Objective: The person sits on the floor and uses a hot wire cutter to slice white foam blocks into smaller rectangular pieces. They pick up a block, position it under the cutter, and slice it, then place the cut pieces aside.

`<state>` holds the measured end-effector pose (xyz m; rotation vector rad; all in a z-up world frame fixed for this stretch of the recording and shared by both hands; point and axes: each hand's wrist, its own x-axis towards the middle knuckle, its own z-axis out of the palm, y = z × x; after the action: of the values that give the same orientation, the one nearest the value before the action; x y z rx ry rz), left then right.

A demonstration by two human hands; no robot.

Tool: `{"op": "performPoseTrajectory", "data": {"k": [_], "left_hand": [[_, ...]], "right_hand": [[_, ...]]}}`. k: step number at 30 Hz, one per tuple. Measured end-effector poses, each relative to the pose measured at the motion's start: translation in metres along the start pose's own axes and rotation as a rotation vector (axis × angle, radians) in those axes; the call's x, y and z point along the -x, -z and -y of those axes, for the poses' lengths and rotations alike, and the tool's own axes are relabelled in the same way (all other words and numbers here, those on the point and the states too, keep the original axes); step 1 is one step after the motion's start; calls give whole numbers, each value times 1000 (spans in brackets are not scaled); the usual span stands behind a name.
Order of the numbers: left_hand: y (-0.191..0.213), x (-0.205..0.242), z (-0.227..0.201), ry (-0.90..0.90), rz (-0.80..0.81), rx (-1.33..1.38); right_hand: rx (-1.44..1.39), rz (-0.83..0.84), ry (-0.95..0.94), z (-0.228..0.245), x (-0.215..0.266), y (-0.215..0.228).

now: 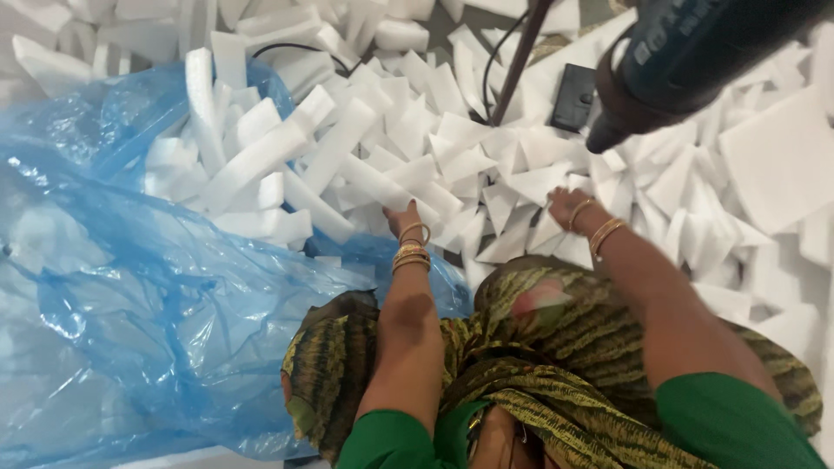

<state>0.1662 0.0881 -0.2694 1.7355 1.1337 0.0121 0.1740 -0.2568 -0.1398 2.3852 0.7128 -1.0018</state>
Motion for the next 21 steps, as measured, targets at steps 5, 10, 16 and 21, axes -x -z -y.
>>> {"op": "performPoseTrajectory", "data": {"k": [5, 10, 16, 21], "left_hand": [[-8, -5, -1, 67, -28, 254], [-7, 3, -6, 34, 4, 297], [4, 50, -5, -116, 124, 417], [11, 88, -4, -372, 365, 360]], "right_hand": [[371, 47, 126, 37, 5, -8], [351, 217, 23, 34, 13, -15], [-149, -156, -143, 22, -1, -40], [-350, -399, -115, 27, 5, -9]]}}
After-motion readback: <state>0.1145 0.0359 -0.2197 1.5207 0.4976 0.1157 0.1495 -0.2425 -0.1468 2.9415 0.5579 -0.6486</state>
